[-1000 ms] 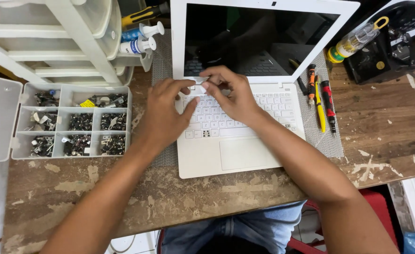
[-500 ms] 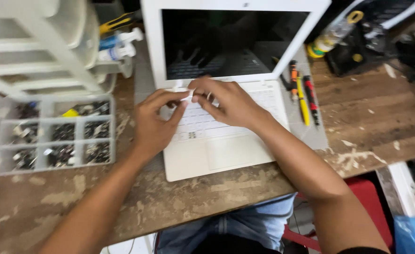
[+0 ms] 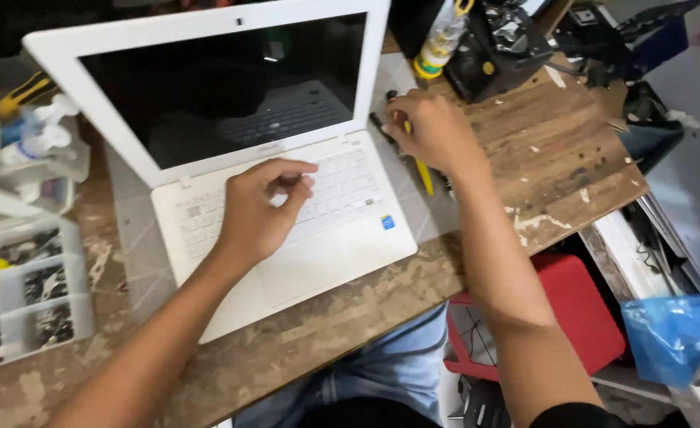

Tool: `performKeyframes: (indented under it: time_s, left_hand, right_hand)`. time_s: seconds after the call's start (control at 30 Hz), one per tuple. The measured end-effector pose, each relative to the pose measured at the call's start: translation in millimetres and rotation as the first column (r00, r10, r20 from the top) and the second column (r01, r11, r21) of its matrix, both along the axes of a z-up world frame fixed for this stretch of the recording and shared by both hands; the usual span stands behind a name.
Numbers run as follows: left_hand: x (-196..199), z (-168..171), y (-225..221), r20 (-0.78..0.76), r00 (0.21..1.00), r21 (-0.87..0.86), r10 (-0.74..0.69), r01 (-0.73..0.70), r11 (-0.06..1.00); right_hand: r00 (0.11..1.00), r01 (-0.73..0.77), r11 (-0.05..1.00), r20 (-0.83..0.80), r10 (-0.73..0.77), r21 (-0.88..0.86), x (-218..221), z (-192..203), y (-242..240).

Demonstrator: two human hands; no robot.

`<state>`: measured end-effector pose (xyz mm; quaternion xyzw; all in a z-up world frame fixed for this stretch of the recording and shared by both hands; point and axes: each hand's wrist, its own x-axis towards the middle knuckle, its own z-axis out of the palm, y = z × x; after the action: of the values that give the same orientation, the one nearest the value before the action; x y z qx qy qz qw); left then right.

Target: The person uses a screwdriver to remove screws from the bottom cover of a white laptop, closes the cover, and flips the laptop open. They then work on the keyboard, prying at and reattaching individual keycaps with a small tool while picking replacement parts from a compartment box.

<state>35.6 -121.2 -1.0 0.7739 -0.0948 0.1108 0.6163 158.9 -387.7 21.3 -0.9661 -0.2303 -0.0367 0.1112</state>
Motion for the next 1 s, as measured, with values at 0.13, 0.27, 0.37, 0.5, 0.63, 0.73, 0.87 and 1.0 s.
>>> performKeyframes:
  time_s: [0.13,0.27,0.37,0.5,0.63,0.73,0.87,1.0]
  left_hand:
    - [33.9,-5.6,-39.7,0.021,0.999,0.02,-0.042,0.042,0.999]
    - [57.7,-20.1,-66.9,0.021,0.997,-0.002,-0.069,0.069,0.998]
    - [66.5,-24.4,-79.4,-0.012,0.997,-0.045,-0.079,0.078,0.996]
    - [62.9,-16.9,-84.5,-0.1,0.991,-0.119,-0.085,0.073,0.99]
    - [62.3,-22.1,-80.2,-0.118,0.991,-0.08,-0.063,0.054,0.995]
    - [57.0,-18.4,-74.3,-0.13,0.991,-0.024,-0.039,0.037,0.999]
    - [40.0,-11.5,-58.3,-0.162,0.987,-0.086,-0.004,-0.01,0.996]
    - [19.6,-0.4,-32.4,-0.22,0.974,-0.123,0.059,-0.088,0.988]
  right_hand:
    - [0.999,0.053,0.998,-0.005,-0.053,-0.03,0.0,-12.0,0.4]
    - [0.993,0.069,0.996,-0.088,-0.073,-0.049,13.0,-42.0,-2.7]
    - [0.993,0.054,0.998,-0.102,-0.052,0.014,12.3,-42.7,-2.4]
    - [0.993,0.0,0.987,-0.12,0.02,0.16,9.2,-36.9,-8.2]
    - [0.995,-0.007,0.971,-0.095,0.031,0.241,-3.1,-20.7,-12.5]
    - [0.985,-0.017,0.867,-0.142,0.101,0.498,-6.6,-20.8,-15.7]
    - [0.968,-0.148,0.756,-0.063,0.243,0.637,-19.6,-8.9,-4.7]
    - [0.906,-0.251,0.575,-0.02,0.423,0.779,-36.6,2.8,23.8]
